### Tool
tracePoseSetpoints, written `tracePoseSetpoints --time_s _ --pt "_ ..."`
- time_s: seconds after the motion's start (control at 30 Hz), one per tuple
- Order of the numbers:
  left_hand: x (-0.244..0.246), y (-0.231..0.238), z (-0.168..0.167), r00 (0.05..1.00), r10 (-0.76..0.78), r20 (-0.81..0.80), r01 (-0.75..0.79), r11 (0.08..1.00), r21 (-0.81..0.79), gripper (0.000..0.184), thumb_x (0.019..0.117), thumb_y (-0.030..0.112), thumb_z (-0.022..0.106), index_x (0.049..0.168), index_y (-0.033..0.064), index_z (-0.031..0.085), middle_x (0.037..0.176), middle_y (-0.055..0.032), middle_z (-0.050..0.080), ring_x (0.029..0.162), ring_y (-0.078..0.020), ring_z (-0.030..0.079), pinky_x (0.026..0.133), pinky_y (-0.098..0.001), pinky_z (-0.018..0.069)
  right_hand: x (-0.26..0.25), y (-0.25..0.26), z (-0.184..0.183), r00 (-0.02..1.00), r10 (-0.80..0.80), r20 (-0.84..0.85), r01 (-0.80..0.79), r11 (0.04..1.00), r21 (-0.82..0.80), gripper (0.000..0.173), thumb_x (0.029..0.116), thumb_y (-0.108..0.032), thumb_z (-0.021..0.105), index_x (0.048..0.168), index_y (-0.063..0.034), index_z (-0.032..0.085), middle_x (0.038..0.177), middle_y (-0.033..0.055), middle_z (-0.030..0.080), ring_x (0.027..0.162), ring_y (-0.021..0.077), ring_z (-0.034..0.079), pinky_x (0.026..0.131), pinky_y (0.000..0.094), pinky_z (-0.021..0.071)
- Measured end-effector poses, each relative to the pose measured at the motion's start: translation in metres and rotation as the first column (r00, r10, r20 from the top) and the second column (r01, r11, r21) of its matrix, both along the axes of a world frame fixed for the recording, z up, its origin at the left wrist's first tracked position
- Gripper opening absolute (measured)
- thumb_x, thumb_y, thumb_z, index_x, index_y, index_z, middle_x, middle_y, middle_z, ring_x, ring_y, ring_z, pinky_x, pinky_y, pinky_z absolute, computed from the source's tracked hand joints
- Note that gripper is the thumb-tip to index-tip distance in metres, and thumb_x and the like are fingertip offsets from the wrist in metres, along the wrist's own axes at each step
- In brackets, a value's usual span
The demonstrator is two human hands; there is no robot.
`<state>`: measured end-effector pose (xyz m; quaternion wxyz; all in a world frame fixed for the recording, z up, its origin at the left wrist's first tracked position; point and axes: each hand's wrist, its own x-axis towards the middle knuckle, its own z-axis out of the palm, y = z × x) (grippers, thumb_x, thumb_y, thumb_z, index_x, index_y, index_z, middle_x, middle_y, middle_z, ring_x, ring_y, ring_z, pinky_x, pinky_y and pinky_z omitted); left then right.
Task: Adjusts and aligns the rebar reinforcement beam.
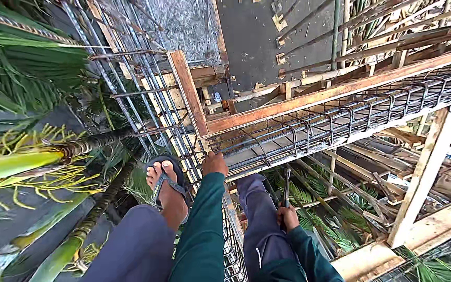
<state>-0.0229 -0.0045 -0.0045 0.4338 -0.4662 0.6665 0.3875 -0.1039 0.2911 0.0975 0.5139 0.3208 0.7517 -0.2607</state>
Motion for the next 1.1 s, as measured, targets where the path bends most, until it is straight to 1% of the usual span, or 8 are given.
tracePoseSetpoints --time_s 0.17,0.3,0.47,0.7,0.87,0.97,1.03,1.1 --pt "-0.003 -0.003 0.003 0.999 -0.021 0.031 0.02 0.999 0.033 0.05 0.0925 0.012 0.071 0.141 0.0033 0.06 0.145 -0.03 0.05 0.133 -0.0472 0.051 0.11 -0.0609 0.042 0.008 0.001 -0.003 0.999 0.03 0.017 -0.03 1.0 0.004 0.022 0.0855 0.007 0.056 0.107 0.0006 0.052 0.061 0.003 0.048 0.043 0.0118 0.044 0.04 0.0289 0.0421" --pt "-0.003 -0.002 0.002 0.999 -0.027 0.039 0.025 0.999 0.033 0.051 0.0926 0.012 0.07 0.142 0.0041 0.059 0.145 -0.0293 0.05 0.133 -0.0464 0.051 0.11 -0.0598 0.0426 0.008 0.002 -0.004 0.999 0.043 0.024 -0.043 0.999 -0.004 0.023 0.0858 0.006 0.057 0.107 0.0002 0.052 0.061 0.0031 0.049 0.043 0.0119 0.044 0.04 0.0291 0.0427" --pt "-0.004 -0.002 0.0 0.998 -0.037 0.056 0.035 0.999 0.039 0.054 0.0924 0.013 0.07 0.145 0.0064 0.057 0.147 -0.0285 0.049 0.134 -0.0458 0.05 0.111 -0.0593 0.0425 0.011 0.005 -0.006 1.0 0.024 0.013 -0.024 1.0 -0.017 0.021 0.0854 0.005 0.057 0.106 0.0003 0.053 0.061 0.003 0.049 0.042 0.0117 0.045 0.04 0.0287 0.0426" --pt "-0.005 -0.002 -0.002 0.996 -0.054 0.065 0.052 0.998 0.037 0.052 0.0933 0.013 0.069 0.144 0.0059 0.058 0.147 -0.0276 0.049 0.135 -0.0447 0.05 0.111 -0.0585 0.0424 0.01 0.006 -0.008 0.999 0.029 0.024 -0.029 0.999 -0.022 0.021 0.0851 0.006 0.056 0.105 -0.0001 0.053 0.06 0.003 0.049 0.041 0.0116 0.044 0.039 0.0284 0.0423" --pt "-0.006 -0.004 -0.002 0.996 -0.057 0.065 0.055 0.998 0.035 0.053 0.0931 0.014 0.07 0.144 0.0059 0.058 0.147 -0.0282 0.05 0.134 -0.0443 0.052 0.11 -0.0584 0.044 0.009 0.007 -0.009 0.999 0.03 0.022 -0.029 0.999 -0.018 0.022 0.0856 0.006 0.057 0.107 0.0006 0.053 0.063 0.0037 0.05 0.042 0.0118 0.045 0.039 0.0284 0.0423" --pt "-0.005 -0.005 -0.005 0.997 -0.044 0.062 0.041 0.998 0.043 0.051 0.095 0.015 0.068 0.144 0.0047 0.058 0.149 -0.0291 0.047 0.135 -0.0456 0.05 0.111 -0.0599 0.0428 0.009 0.005 -0.008 0.999 0.046 0.029 -0.046 0.999 -0.009 0.024 0.0868 0.005 0.057 0.11 0.0016 0.053 0.065 0.0041 0.051 0.044 0.0114 0.045 0.041 0.0284 0.0422" --pt "-0.003 -0.006 -0.009 0.997 -0.042 0.057 0.04 0.998 0.043 0.049 0.0963 0.017 0.067 0.143 0.0048 0.058 0.15 -0.0285 0.047 0.135 -0.0453 0.051 0.111 -0.0597 0.0436 0.01 0.006 -0.01 0.998 0.049 0.029 -0.048 0.999 -0.009 0.022 0.0866 0.004 0.058 0.108 0.0008 0.054 0.064 0.004 0.051 0.044 0.0116 0.045 0.041 0.0286 0.0424" --pt "-0.004 -0.009 -0.006 0.999 -0.013 0.04 0.012 1.0 0.01 0.053 0.0934 0.016 0.07 0.144 0.004 0.057 0.15 -0.028 0.047 0.136 -0.0452 0.05 0.111 -0.0591 0.0434 0.01 0.008 -0.012 0.999 0.039 0.025 -0.038 0.999 -0.023 0.02 0.0863 0.004 0.058 0.106 0.0004 0.054 0.064 0.0039 0.051 0.043 0.0118 0.045 0.041 0.0286 0.0424"
